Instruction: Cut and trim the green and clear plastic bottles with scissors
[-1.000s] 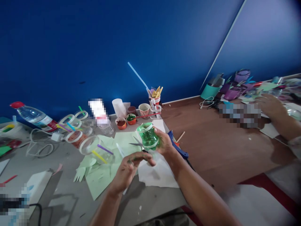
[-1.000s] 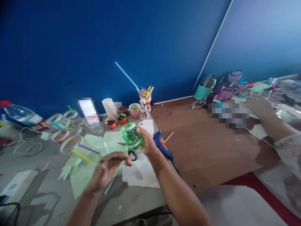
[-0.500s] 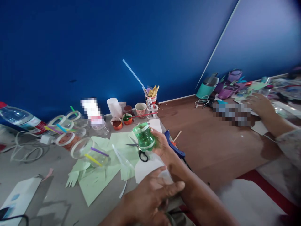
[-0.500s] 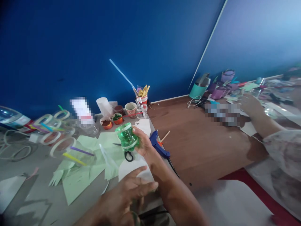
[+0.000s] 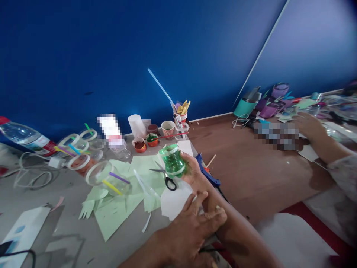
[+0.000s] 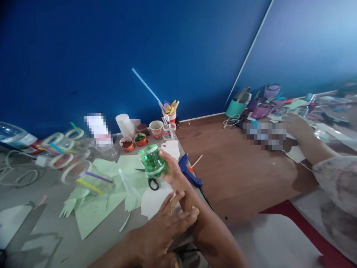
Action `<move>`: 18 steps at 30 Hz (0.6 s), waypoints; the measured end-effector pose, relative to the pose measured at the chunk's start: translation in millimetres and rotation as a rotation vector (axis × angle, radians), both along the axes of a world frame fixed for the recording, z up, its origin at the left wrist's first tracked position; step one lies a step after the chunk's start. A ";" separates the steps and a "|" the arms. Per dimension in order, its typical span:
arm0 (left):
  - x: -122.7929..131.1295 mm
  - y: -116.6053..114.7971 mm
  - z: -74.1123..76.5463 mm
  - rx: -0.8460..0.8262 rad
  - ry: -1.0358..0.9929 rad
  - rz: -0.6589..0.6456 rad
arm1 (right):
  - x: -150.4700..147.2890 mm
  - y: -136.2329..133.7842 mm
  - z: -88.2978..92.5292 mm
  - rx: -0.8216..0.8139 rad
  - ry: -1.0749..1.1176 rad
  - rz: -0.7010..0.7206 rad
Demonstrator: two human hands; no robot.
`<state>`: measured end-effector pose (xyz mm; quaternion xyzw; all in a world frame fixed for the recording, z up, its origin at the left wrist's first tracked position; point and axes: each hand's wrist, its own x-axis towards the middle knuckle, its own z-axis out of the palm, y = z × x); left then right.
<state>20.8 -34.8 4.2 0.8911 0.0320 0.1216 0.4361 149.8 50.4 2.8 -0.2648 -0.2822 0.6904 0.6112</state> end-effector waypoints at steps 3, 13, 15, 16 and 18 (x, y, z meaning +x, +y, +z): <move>1.5 0.9 0.4 0.010 0.063 0.060 | 1.9 0.6 -0.4 -0.028 0.137 0.015; -29.8 22.4 20.7 -0.328 -0.454 0.472 | 9.0 2.6 -3.2 -0.050 0.168 -0.024; -32.7 29.3 21.0 -0.363 -0.703 0.817 | 5.2 3.7 -2.0 0.026 0.136 -0.006; -33.3 33.2 19.9 -0.345 -0.767 1.000 | 2.8 3.6 -1.1 0.057 0.124 0.005; -33.3 40.7 15.8 -0.290 -0.777 1.263 | -2.1 2.0 0.5 0.094 0.100 0.025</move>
